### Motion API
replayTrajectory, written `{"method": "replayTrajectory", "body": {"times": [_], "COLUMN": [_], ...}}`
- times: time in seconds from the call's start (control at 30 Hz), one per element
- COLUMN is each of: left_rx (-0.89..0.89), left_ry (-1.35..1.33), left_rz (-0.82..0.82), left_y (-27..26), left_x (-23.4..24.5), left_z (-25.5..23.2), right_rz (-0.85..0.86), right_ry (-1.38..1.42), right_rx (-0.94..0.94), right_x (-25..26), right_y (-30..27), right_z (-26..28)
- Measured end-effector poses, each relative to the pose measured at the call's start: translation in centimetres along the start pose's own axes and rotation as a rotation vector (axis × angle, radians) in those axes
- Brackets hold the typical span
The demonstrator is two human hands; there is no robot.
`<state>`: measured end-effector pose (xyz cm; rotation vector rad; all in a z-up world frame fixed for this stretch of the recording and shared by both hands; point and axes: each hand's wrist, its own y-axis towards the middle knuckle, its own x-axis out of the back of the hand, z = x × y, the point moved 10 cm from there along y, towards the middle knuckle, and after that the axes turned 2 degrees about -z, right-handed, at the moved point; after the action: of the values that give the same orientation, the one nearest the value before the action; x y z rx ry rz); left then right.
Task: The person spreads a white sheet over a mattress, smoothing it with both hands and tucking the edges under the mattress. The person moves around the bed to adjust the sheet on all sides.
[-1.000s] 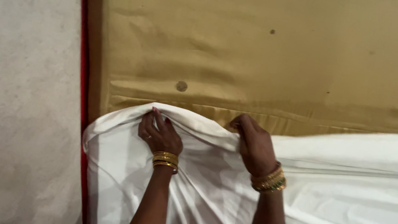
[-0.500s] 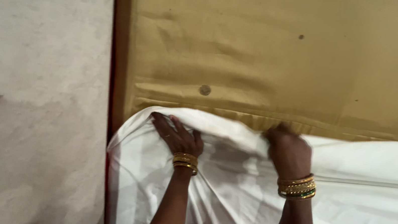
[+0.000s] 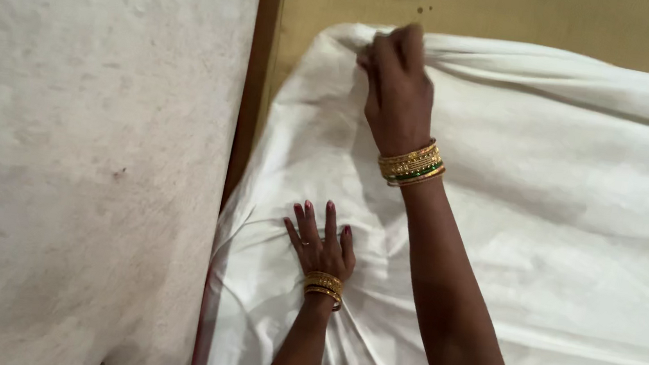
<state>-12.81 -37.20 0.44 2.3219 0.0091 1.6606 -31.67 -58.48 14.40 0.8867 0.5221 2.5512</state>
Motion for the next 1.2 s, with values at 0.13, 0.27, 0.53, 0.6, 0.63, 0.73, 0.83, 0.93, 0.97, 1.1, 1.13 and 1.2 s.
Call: {"method": "replayTrajectory", "body": {"times": [0.13, 0.27, 0.53, 0.6, 0.63, 0.73, 0.83, 0.93, 0.97, 1.1, 1.13, 1.2], "left_rx": [0.07, 0.061, 0.037, 0.039, 0.043, 0.039, 0.034, 0.045, 0.045, 0.042, 0.039, 0.037], "left_ry": [0.04, 0.071, 0.071, 0.068, 0.068, 0.044, 0.023, 0.028, 0.032, 0.027, 0.018, 0.018], "left_rz": [0.129, 0.124, 0.073, 0.076, 0.079, 0.06, 0.058, 0.058, 0.059, 0.046, 0.039, 0.024], "left_y": [1.0, 1.8, 1.8, 1.9, 1.9, 2.0, 2.0, 1.9, 1.9, 2.2, 2.1, 2.2], "left_x": [0.0, 0.6, 1.1, 1.0, 1.1, 1.5, 1.2, 1.2, 1.2, 1.6, 1.8, 2.3], "left_z": [-0.2, -0.6, -0.8, -0.8, -0.8, -0.8, -0.7, -0.8, -0.8, -0.7, -0.9, -1.0], "right_rz": [0.336, 0.23, 0.137, 0.225, 0.271, 0.08, 0.244, 0.309, 0.302, 0.335, 0.383, 0.454], "right_ry": [-0.272, -0.288, -0.449, -0.436, -0.427, -0.298, -0.176, -0.018, 0.03, 0.044, -0.025, -0.132], "right_rx": [-0.143, -0.215, 0.123, 0.048, 0.01, 0.114, 0.017, -0.091, -0.118, -0.427, -0.372, -0.302], "right_x": [-1.9, 0.1, -1.9, -2.6, -2.9, -0.6, -1.1, -0.5, -0.4, -0.2, -0.1, 0.3], "right_y": [-5.2, -5.4, 0.4, -0.7, -1.7, -6.3, -10.2, -11.9, -12.0, -12.6, -12.3, -11.6], "right_z": [-2.3, -1.8, -0.6, -2.7, -3.6, -1.4, -1.0, -0.1, 0.1, -2.8, -2.7, -2.3]}}
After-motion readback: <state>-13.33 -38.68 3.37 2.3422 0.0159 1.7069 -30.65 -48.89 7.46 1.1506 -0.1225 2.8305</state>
